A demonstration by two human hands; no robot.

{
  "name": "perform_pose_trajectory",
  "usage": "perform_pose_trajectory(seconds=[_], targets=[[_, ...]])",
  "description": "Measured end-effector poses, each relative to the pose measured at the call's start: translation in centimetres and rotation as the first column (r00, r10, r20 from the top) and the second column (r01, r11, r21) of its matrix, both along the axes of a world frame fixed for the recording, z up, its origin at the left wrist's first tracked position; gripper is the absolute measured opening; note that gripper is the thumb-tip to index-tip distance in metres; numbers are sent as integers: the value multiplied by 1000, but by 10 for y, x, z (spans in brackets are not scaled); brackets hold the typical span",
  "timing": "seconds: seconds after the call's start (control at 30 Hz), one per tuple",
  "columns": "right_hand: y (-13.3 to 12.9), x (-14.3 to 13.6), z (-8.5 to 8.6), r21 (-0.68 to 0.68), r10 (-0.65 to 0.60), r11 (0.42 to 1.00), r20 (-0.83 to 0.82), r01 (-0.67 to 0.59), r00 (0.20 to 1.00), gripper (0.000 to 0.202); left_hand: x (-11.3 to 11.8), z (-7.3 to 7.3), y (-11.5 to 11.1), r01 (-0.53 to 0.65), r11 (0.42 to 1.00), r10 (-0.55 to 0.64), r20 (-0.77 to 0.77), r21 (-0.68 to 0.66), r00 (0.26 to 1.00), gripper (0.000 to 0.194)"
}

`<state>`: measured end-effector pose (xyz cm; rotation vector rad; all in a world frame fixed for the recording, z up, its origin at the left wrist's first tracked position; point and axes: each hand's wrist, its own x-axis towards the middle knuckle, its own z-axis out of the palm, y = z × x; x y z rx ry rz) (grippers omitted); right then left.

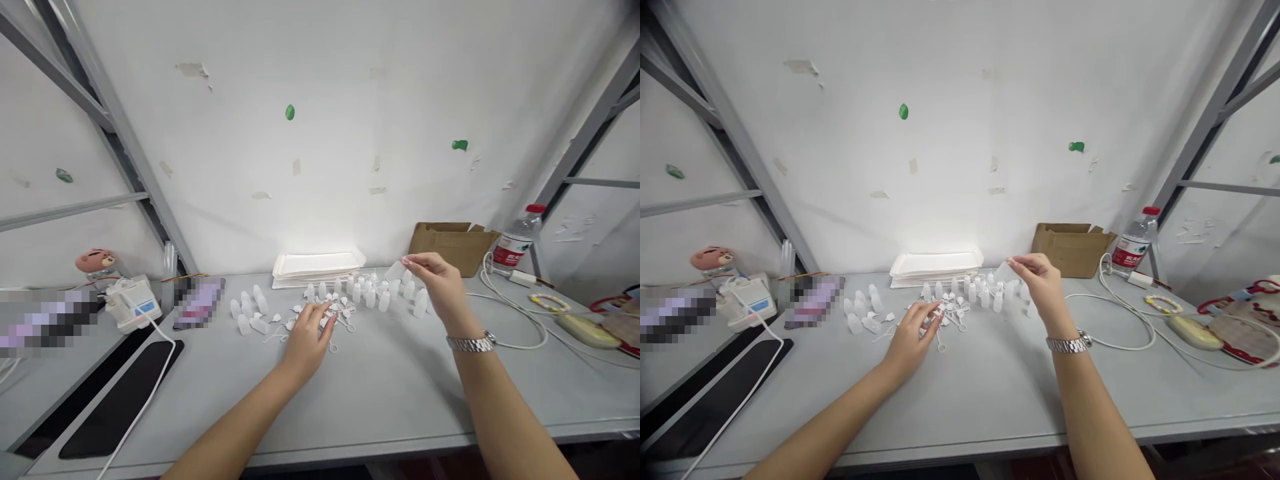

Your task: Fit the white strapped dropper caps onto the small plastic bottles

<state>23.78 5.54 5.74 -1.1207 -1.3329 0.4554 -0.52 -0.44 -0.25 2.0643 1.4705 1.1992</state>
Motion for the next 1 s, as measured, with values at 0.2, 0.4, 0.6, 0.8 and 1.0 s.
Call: perform_pose_trajectory(seconds=[0.2,0.4,0.6,0.8,1.0], targets=[[-11,-61,-22,-213,446,859,-136,-466,885,24,2,4,2,57,994,-32,259,-90,965,38],[-27,-85,-28,-240,543,804,-74,-544,836,21,4,3,2,44,992,-2,321,-122,947,32],[-27,-87,-30,-253,554,810,36,-529,832,24,4,-6,6,61,995,-31,335,-79,942,27],[-13,-71,-40,-404,425,879,424,-253,800,32,0,-6,10,-12,993,68,474,-120,878,33],[-8,-74,-65,-474,338,880,596,-21,729,19,-1,-1,12,21,992,56,571,-128,819,30]])
